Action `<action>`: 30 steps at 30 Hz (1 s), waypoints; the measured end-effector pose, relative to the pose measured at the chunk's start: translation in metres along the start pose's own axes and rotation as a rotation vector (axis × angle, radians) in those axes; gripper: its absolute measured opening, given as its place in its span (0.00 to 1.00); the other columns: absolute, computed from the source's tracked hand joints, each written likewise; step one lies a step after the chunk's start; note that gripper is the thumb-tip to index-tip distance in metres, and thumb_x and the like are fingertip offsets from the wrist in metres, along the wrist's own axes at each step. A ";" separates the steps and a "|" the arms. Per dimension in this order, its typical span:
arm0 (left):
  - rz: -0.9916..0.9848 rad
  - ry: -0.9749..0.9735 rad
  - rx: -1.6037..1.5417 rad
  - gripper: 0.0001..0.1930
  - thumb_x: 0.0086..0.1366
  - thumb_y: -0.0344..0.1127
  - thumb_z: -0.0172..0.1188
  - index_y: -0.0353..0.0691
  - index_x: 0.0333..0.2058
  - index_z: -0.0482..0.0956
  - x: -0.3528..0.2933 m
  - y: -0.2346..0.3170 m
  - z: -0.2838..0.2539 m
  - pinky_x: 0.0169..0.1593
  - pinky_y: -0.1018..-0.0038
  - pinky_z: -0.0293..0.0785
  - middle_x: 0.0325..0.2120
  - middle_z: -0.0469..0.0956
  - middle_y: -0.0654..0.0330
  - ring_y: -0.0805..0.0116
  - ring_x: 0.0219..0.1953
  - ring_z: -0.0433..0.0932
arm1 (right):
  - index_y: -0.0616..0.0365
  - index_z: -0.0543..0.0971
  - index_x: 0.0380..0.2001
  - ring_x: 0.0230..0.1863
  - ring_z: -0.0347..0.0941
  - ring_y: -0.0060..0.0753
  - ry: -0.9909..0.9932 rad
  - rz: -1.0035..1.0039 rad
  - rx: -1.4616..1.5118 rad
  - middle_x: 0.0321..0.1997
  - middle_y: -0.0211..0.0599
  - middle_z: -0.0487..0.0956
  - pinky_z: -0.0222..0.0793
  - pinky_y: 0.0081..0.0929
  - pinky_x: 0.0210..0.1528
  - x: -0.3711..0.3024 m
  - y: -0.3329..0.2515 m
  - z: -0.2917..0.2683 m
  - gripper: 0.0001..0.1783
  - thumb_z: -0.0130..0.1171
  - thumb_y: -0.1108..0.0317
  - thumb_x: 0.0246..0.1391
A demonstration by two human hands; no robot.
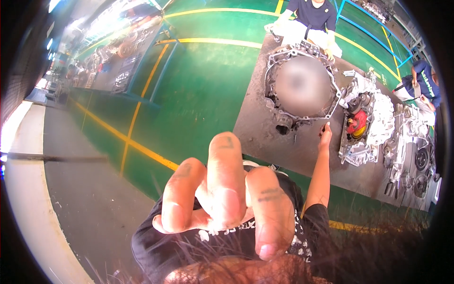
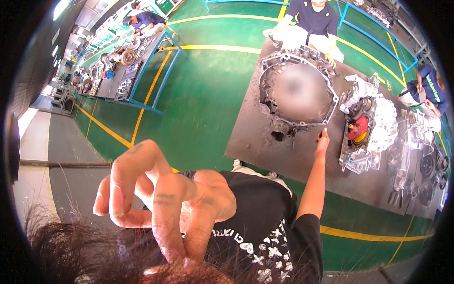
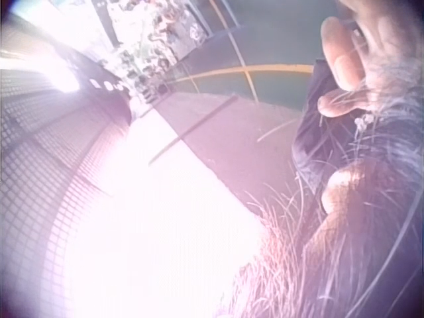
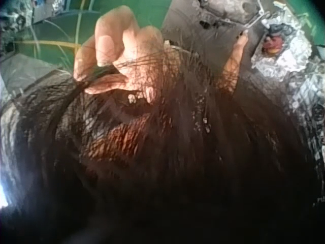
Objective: The person assembles engine components by hand on a work surface, placing small parts into the main housing and coordinating with other people in the bay.
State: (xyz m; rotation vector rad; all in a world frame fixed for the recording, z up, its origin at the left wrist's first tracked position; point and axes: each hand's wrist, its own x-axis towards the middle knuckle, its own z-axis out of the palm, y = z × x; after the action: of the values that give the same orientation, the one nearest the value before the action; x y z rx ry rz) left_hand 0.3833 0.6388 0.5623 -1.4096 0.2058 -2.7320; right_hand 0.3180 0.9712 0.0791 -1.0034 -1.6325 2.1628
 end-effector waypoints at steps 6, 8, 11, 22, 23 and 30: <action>-0.020 0.066 0.022 0.15 0.71 0.54 0.51 0.55 0.48 0.74 0.002 0.010 0.011 0.35 0.54 0.74 0.47 0.64 0.49 0.45 0.34 0.78 | 0.48 0.70 0.21 0.21 0.55 0.18 -0.005 0.001 -0.001 0.20 0.20 0.64 0.51 0.21 0.27 0.001 -0.002 0.005 0.24 0.47 0.46 0.68; -0.033 0.060 0.017 0.14 0.72 0.54 0.51 0.56 0.48 0.75 0.006 0.016 0.010 0.35 0.56 0.75 0.46 0.63 0.50 0.47 0.34 0.78 | 0.47 0.69 0.21 0.20 0.55 0.19 0.022 0.011 -0.011 0.19 0.20 0.63 0.52 0.22 0.27 -0.005 -0.005 0.004 0.24 0.46 0.45 0.68; 0.069 0.104 0.030 0.14 0.71 0.54 0.52 0.55 0.46 0.74 0.006 0.015 0.003 0.34 0.56 0.77 0.46 0.63 0.50 0.47 0.34 0.77 | 0.46 0.69 0.21 0.20 0.54 0.19 0.037 0.009 -0.036 0.18 0.20 0.62 0.53 0.23 0.27 -0.003 -0.006 0.007 0.25 0.45 0.45 0.68; -0.128 0.883 0.426 0.14 0.69 0.36 0.54 0.34 0.49 0.72 -0.023 0.085 -0.127 0.64 0.67 0.67 0.48 0.72 0.54 0.59 0.53 0.71 | 0.48 0.69 0.20 0.20 0.54 0.19 0.017 -0.026 -0.023 0.20 0.21 0.63 0.51 0.22 0.26 -0.004 -0.002 0.006 0.25 0.47 0.46 0.68; -0.116 0.896 0.469 0.14 0.69 0.36 0.54 0.34 0.49 0.71 -0.023 0.088 -0.126 0.65 0.66 0.65 0.48 0.71 0.53 0.59 0.54 0.70 | 0.48 0.69 0.21 0.20 0.54 0.19 0.018 -0.019 -0.009 0.20 0.21 0.63 0.51 0.22 0.26 -0.003 -0.002 0.005 0.24 0.47 0.47 0.68; -0.062 0.929 0.623 0.13 0.68 0.34 0.57 0.37 0.49 0.71 -0.019 0.108 -0.122 0.64 0.69 0.68 0.45 0.72 0.57 0.65 0.53 0.71 | 0.48 0.69 0.22 0.22 0.57 0.18 0.054 0.029 0.005 0.21 0.20 0.64 0.52 0.22 0.28 -0.003 -0.006 0.015 0.23 0.48 0.46 0.68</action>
State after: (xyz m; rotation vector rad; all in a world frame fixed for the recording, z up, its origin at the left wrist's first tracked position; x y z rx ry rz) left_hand 0.2939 0.5448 0.4614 0.0300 -0.6054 -2.8670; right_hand 0.3091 0.9607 0.0879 -1.0810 -1.5979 2.1380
